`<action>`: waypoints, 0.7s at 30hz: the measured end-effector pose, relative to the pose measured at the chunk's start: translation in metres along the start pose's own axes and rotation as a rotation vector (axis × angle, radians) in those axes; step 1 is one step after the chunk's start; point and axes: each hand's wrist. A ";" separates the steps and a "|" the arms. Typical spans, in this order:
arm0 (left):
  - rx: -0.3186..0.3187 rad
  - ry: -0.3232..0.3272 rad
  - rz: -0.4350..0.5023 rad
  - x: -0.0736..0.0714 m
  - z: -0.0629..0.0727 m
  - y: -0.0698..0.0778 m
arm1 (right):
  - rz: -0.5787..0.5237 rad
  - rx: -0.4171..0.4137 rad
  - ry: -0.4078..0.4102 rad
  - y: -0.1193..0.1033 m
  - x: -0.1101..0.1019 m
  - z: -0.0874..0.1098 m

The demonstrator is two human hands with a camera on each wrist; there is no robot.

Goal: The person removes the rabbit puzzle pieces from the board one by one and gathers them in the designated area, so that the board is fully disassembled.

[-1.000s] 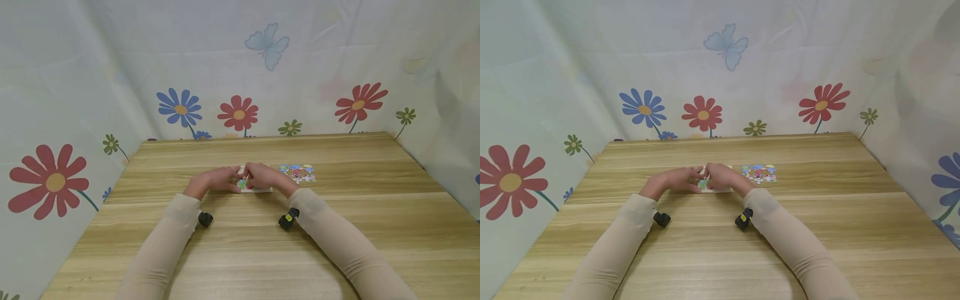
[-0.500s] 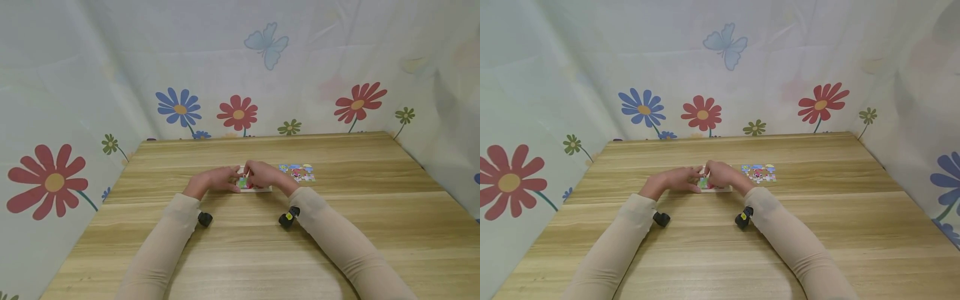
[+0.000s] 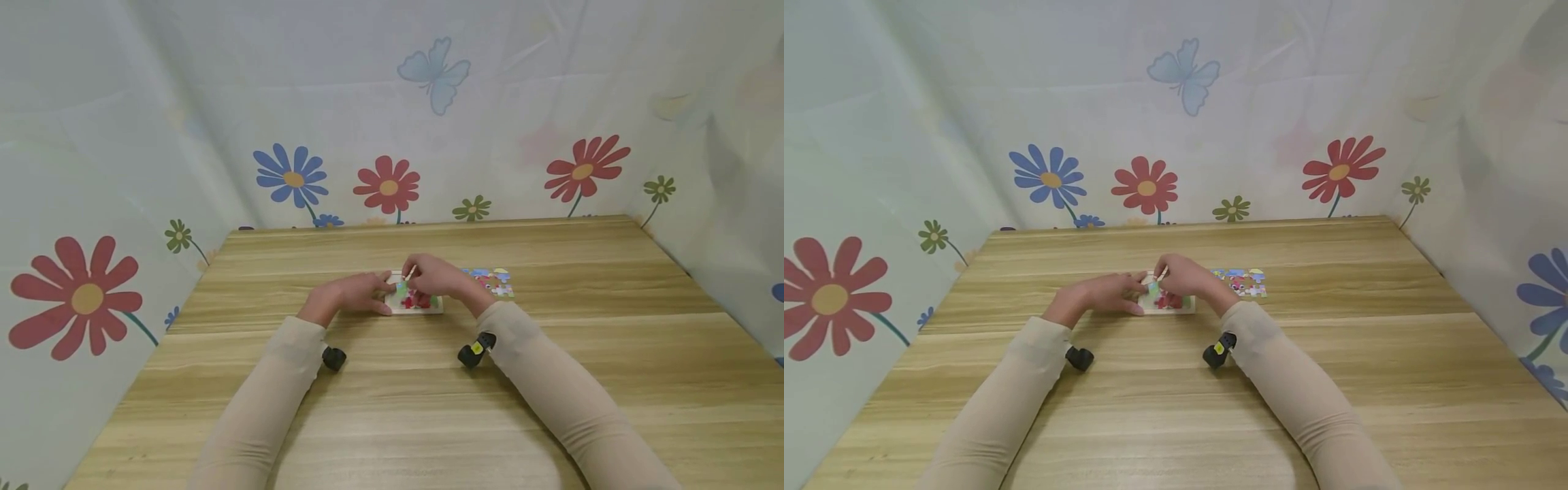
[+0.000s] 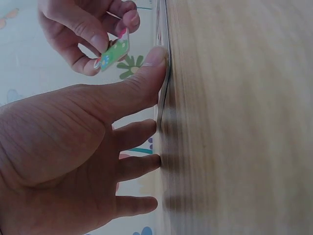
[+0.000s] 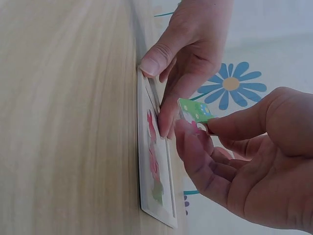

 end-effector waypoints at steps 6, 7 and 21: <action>-0.008 -0.008 0.003 -0.001 0.000 0.001 | 0.006 -0.011 0.051 -0.002 -0.005 0.004; -0.011 -0.010 0.006 -0.002 0.000 0.001 | 0.000 -0.013 0.055 -0.003 -0.006 0.004; -0.047 -0.011 0.046 -0.001 0.002 0.002 | -0.054 -0.001 0.052 0.001 -0.020 0.019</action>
Point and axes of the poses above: each hand's wrist, its own z-axis away from the middle knuckle, its own x-axis out of the palm, y = z × x, and after that the axes turned 13 degrees about -y, right-handed
